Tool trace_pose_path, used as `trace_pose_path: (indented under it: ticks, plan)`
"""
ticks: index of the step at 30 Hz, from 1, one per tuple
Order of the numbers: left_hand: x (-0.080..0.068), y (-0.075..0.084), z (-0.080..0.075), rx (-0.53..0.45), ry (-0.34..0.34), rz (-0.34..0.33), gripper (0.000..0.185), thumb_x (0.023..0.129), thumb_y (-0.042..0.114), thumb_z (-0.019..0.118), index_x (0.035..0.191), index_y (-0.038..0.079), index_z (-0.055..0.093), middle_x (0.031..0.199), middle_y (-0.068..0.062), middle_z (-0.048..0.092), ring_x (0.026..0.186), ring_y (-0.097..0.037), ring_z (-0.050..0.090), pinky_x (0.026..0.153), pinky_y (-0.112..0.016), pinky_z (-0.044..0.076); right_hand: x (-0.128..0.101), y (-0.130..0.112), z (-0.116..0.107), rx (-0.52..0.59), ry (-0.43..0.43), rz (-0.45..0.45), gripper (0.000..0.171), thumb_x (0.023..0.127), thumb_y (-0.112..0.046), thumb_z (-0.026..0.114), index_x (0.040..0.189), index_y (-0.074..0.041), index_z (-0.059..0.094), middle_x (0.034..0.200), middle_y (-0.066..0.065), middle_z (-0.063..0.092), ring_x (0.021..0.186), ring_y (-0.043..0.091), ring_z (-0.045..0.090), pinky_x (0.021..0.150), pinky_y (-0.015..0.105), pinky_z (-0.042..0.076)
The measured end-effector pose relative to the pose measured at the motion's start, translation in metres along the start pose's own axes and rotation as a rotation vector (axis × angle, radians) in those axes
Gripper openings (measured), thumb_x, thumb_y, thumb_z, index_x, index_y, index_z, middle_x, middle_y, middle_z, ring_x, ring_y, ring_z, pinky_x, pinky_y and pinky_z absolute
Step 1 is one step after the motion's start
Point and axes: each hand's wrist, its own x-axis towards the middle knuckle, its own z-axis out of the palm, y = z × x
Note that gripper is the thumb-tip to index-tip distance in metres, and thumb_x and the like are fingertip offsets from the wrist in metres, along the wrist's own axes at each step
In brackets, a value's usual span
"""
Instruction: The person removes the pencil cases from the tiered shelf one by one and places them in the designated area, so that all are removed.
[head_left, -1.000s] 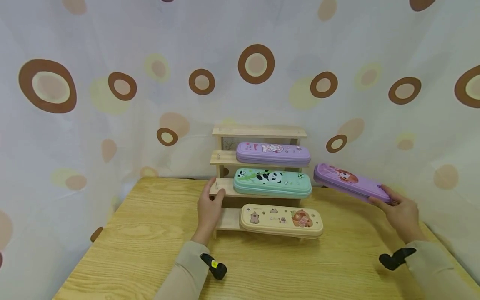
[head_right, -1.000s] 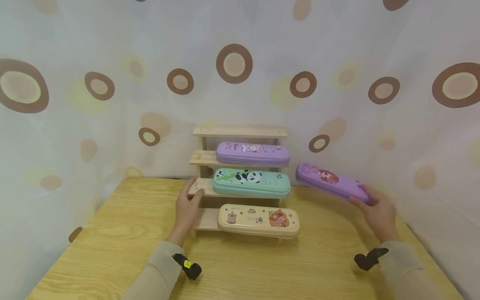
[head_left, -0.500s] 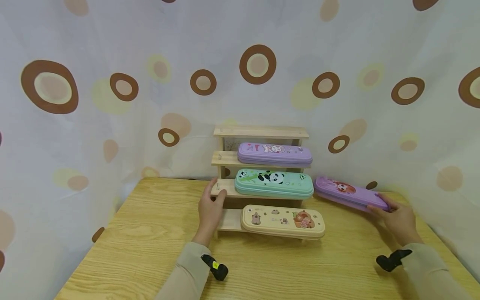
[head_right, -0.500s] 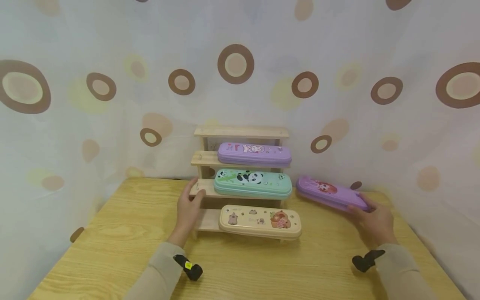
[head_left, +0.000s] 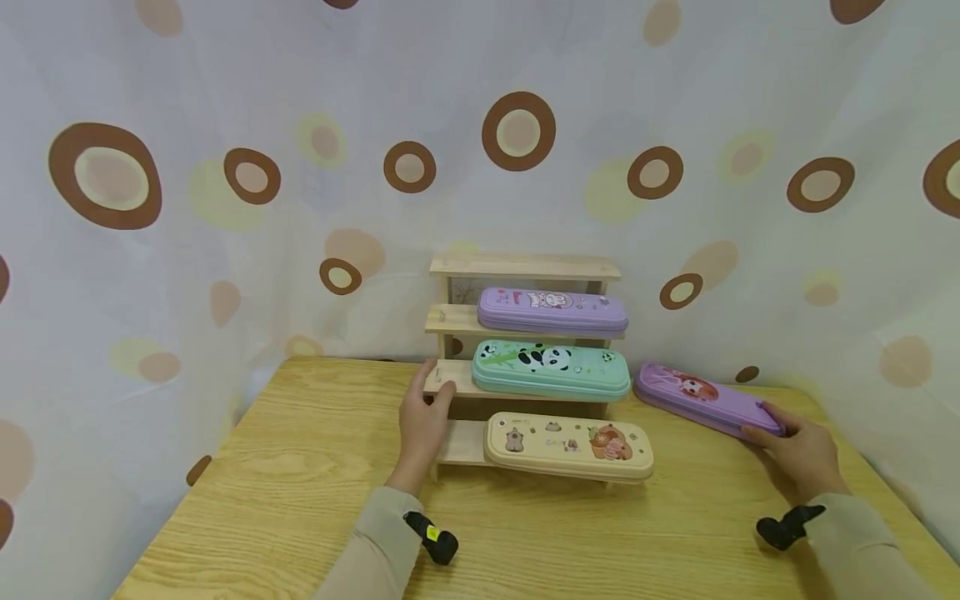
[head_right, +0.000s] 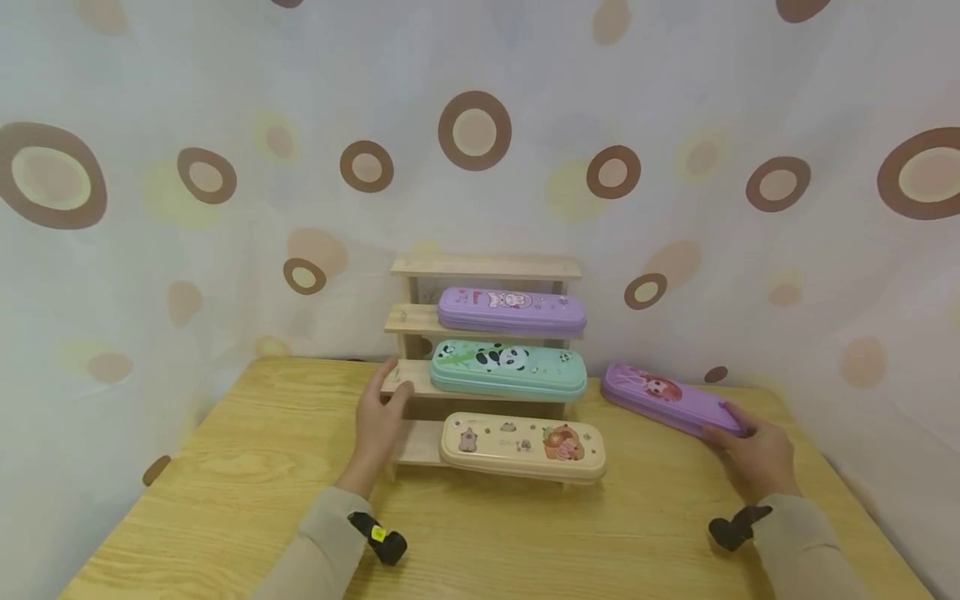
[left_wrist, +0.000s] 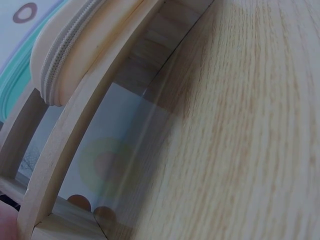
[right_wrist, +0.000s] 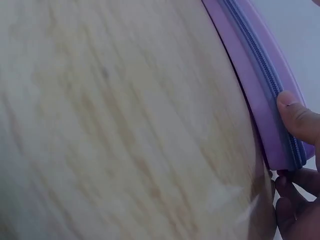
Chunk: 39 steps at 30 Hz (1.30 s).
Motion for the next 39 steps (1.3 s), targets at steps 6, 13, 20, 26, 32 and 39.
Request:
trace_pose_path:
  ticks: [6, 13, 20, 26, 32, 39]
  plan:
    - [0.0, 0.001, 0.0, -0.001, -0.005, -0.004, 0.048, 0.088, 0.031, 0.056, 0.134, 0.023, 0.045, 0.135, 0.008, 0.042, 0.126, -0.016, 0.033, 0.101, -0.041, 0.029, -0.001, -0.005, -0.003, 0.0, -0.045, 0.015, 0.08, 0.081, -0.051, 0.06, 0.141, -0.009, 0.027, 0.132, 0.039, 0.024, 0.116, 0.057, 0.026, 0.09, 0.064, 0.025]
    - [0.0, 0.0, 0.001, 0.007, -0.005, -0.009, 0.048, 0.089, 0.03, 0.056, 0.134, 0.023, 0.045, 0.134, 0.008, 0.042, 0.126, -0.015, 0.033, 0.101, -0.04, 0.029, -0.003, -0.018, -0.007, 0.009, -0.094, -0.01, 0.082, 0.083, -0.051, 0.057, 0.142, -0.003, 0.024, 0.133, 0.042, 0.02, 0.118, 0.058, 0.02, 0.089, 0.066, 0.023]
    - [0.0, 0.001, 0.0, 0.004, -0.007, -0.006, 0.048, 0.089, 0.029, 0.056, 0.135, 0.021, 0.044, 0.135, 0.008, 0.041, 0.126, -0.015, 0.033, 0.101, -0.041, 0.029, -0.004, -0.031, -0.008, 0.106, -0.037, -0.056, 0.076, 0.087, -0.046, 0.054, 0.142, -0.003, 0.025, 0.14, 0.034, 0.018, 0.124, 0.054, 0.012, 0.091, 0.068, 0.017]
    - [0.0, 0.0, 0.001, 0.014, -0.007, -0.006, 0.047, 0.089, 0.029, 0.055, 0.134, 0.023, 0.045, 0.135, 0.008, 0.041, 0.126, -0.015, 0.032, 0.101, -0.041, 0.028, -0.003, -0.043, -0.01, 0.136, 0.015, -0.048, 0.073, 0.088, -0.048, 0.051, 0.141, -0.004, 0.029, 0.136, 0.03, 0.031, 0.123, 0.05, 0.022, 0.09, 0.066, 0.023]
    - [0.0, 0.001, 0.0, 0.023, -0.004, -0.002, 0.047, 0.089, 0.03, 0.055, 0.134, 0.024, 0.045, 0.135, 0.008, 0.041, 0.127, -0.015, 0.032, 0.101, -0.041, 0.028, -0.002, -0.067, -0.01, 0.134, -0.002, -0.129, 0.063, 0.09, -0.044, 0.05, 0.142, -0.014, 0.032, 0.133, 0.022, 0.041, 0.119, 0.041, 0.034, 0.085, 0.039, 0.039]
    - [0.0, 0.001, 0.0, 0.017, -0.005, 0.005, 0.047, 0.088, 0.031, 0.056, 0.134, 0.026, 0.045, 0.136, 0.007, 0.041, 0.127, -0.017, 0.032, 0.101, -0.042, 0.028, 0.003, -0.103, -0.008, 0.18, -0.004, -0.266, 0.052, 0.091, -0.037, 0.052, 0.139, -0.021, 0.04, 0.129, 0.017, 0.047, 0.113, 0.027, 0.041, 0.074, 0.004, 0.034]
